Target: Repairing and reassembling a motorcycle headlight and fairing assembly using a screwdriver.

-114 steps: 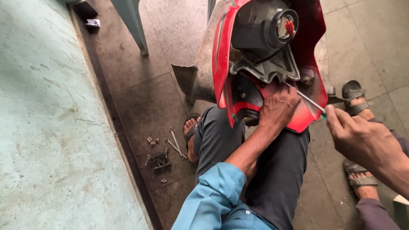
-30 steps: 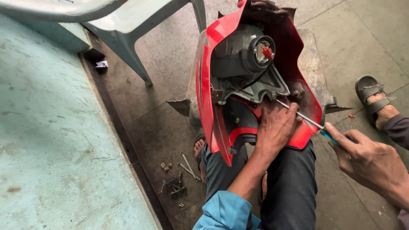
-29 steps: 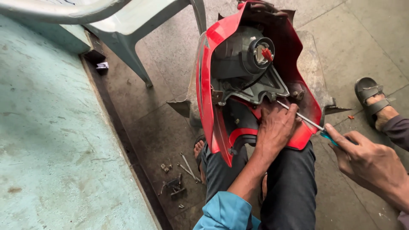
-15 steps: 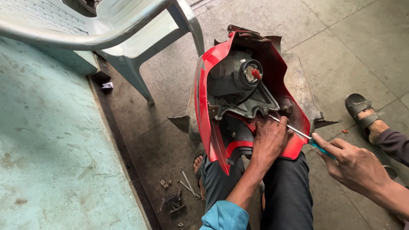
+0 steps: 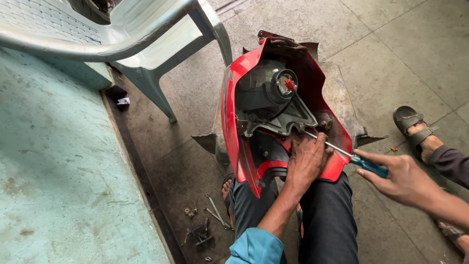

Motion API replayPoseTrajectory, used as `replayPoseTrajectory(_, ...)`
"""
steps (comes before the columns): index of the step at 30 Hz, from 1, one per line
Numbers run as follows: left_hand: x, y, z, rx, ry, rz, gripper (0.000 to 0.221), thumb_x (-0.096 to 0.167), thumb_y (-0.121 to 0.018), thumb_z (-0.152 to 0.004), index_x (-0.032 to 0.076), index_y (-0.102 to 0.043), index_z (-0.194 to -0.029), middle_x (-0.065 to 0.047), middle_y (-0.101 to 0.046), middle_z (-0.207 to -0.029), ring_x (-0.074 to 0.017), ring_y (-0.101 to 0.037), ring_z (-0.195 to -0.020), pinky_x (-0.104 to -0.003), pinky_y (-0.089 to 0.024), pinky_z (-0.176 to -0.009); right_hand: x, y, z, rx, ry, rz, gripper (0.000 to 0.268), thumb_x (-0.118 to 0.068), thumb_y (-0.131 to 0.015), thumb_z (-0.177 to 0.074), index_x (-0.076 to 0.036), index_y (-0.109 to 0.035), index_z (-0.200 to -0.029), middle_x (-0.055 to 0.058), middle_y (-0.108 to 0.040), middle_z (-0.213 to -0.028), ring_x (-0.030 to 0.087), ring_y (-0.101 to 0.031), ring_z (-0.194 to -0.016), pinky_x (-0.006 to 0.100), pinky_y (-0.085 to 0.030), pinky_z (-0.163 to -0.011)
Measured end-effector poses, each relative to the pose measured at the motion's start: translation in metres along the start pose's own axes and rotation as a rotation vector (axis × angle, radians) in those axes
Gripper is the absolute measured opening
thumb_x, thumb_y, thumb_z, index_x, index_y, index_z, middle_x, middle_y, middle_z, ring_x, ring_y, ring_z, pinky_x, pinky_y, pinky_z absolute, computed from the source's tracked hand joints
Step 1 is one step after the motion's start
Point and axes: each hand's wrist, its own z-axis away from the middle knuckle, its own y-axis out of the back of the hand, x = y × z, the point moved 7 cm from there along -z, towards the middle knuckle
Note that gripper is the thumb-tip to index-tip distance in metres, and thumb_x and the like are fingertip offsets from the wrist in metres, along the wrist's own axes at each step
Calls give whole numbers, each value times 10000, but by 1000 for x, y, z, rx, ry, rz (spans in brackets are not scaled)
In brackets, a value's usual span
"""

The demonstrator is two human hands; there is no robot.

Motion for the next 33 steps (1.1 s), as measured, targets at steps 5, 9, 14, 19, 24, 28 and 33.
replayPoseTrajectory(5,-8,-6,1,-36,64,91,493,370,-599,-1015,54,-501,-1382,-136,-675,-959,-344,-655,-952,-667,-415,-1033,54,-34,-12,-445,-544,-155,567,-370,-833,-817,-218,-673,-1340,85,-790,-839,303,-753,-660,430,-616,-650)
replayPoseTrajectory(9,-2,0,5,62,-47,54,585,376,-582,-1018,14,-454,-1459,-157,-675,-994,-360,-647,-948,-643,-429,-1021,57,-24,-29,-213,-134,-132,654,-336,-845,-726,-94,-656,-1303,135,-792,-836,210,-776,-682,359,-622,-625)
replayPoseTrajectory(14,-9,-9,1,-38,65,106,414,379,-552,-1078,48,-475,-1314,-125,-687,-918,-369,-662,-901,-644,-433,-1025,74,-41,-15,-195,-84,59,499,-211,-838,-671,-25,-664,-1100,106,-710,-898,219,-715,-768,329,-589,-659)
replayPoseTrajectory(19,-6,-6,2,-39,49,61,476,381,-560,-1057,38,-467,-1373,-154,-674,-916,-371,-655,-889,-626,-441,-1019,58,-22,-2,-277,-234,48,419,-197,-803,-804,-111,-729,-1208,88,-781,-914,187,-738,-753,302,-612,-650)
replayPoseTrajectory(24,-2,-7,4,17,-24,11,629,372,-598,-1024,14,-405,-1505,-189,-675,-996,-387,-653,-922,-648,-415,-992,13,-4,0,-3,248,150,486,-165,-726,-752,-80,-658,-1226,112,-749,-1075,300,-758,-765,375,-614,-632)
replayPoseTrajectory(28,7,6,-2,-73,29,37,715,332,-607,-1006,43,-296,-1580,-162,-691,-1011,-375,-667,-948,-645,-426,-990,18,-8,-14,-207,100,209,547,-212,-727,-836,-162,-625,-1371,70,-742,-1160,285,-758,-740,373,-617,-606)
replayPoseTrajectory(33,10,8,-4,-85,70,35,781,290,-602,-1021,47,-162,-1620,-156,-699,-1040,-368,-676,-942,-658,-428,-983,30,-12,-14,-238,48,103,498,-197,-735,-850,-203,-673,-1344,61,-768,-1057,281,-754,-770,396,-607,-643)
